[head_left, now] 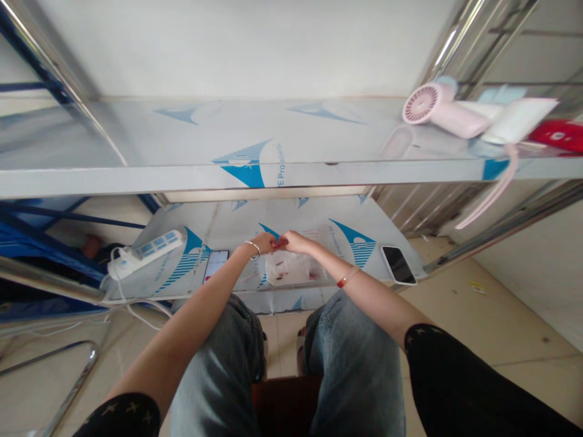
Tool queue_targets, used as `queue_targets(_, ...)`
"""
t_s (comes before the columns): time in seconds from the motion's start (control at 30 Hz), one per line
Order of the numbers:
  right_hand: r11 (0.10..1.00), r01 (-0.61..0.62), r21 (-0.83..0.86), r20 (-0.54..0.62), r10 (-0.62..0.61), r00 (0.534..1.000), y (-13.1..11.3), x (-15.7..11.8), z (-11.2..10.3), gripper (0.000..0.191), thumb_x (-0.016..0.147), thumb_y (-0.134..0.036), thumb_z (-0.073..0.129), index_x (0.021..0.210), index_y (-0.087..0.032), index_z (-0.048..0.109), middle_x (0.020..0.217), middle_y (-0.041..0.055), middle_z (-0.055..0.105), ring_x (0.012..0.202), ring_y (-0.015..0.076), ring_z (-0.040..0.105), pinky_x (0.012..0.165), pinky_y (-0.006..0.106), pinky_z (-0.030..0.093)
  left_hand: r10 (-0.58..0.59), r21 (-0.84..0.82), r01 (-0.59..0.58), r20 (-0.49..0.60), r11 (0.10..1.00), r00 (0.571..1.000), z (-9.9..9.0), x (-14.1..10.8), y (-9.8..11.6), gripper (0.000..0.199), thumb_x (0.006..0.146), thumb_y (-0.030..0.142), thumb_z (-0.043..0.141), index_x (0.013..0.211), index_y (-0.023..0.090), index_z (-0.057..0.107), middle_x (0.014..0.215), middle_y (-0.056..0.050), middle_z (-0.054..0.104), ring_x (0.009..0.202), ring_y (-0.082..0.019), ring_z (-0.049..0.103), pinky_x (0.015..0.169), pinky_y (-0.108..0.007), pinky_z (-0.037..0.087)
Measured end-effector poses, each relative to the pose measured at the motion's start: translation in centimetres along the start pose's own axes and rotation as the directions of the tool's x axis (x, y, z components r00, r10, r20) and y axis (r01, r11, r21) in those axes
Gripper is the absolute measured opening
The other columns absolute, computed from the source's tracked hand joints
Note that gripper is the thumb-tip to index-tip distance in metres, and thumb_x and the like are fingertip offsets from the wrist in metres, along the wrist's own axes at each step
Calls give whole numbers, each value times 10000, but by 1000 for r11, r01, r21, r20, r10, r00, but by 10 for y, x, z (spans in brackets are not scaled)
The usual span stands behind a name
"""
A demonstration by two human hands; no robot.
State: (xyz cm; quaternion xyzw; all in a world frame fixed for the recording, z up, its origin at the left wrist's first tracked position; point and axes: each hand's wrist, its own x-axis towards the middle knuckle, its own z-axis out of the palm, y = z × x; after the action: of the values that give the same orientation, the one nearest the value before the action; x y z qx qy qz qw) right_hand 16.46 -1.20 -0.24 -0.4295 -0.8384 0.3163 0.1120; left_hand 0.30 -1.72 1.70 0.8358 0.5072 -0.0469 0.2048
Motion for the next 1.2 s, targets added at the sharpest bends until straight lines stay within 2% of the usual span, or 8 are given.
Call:
queue_targets(0.13,999,-34,-13,10,34,999,4,2,0,150,769,-139,606,845,-104,730,783,46,716,651,116,590,586,176,383,-5,-64,12,111,998,994,2,-2,-4,187,765,158,512,673,152,675,664,-39,681,649,-127,613,619,-186,412)
queue_targets(0.4,999,-43,30,40,41,998,-5,-4,-5,157,761,-200,644,829,-90,733,772,49,711,643,110,567,589,181,377,44,-101,-32,118,994,992,-1,-5,-4,183,710,122,501,685,152,680,656,-15,679,652,-124,594,639,-182,418)
queue_targets(0.57,997,-41,61,64,37,997,-11,-8,-7,161,763,-186,638,854,-92,732,811,48,716,654,109,566,603,187,383,56,-105,-45,97,993,994,-3,-6,-2,186,731,157,504,710,120,685,682,-44,687,666,-140,596,634,-202,424)
queue_targets(0.77,998,-59,32,64,57,996,-10,-6,-9,177,729,-74,594,837,-104,730,777,44,712,646,107,577,597,184,389,-26,-279,72,168,957,985,1,-4,-7,193,757,213,523,817,114,677,770,-74,713,685,-147,642,617,-212,464)
queue_targets(0.93,997,-64,33,74,61,995,-3,-6,-10,187,708,-65,594,836,-107,723,767,45,707,643,107,582,591,184,398,-61,-316,154,286,936,956,0,-6,-10,174,772,258,556,829,119,643,834,-96,719,722,-157,667,575,-200,470)
queue_targets(1.2,988,-95,119,79,86,993,8,-3,-8,147,724,-90,604,818,-97,717,698,42,685,577,93,571,540,172,397,-24,-340,109,243,934,970,-4,-10,-6,147,789,198,496,706,125,594,794,-83,712,743,-145,667,656,-202,498)
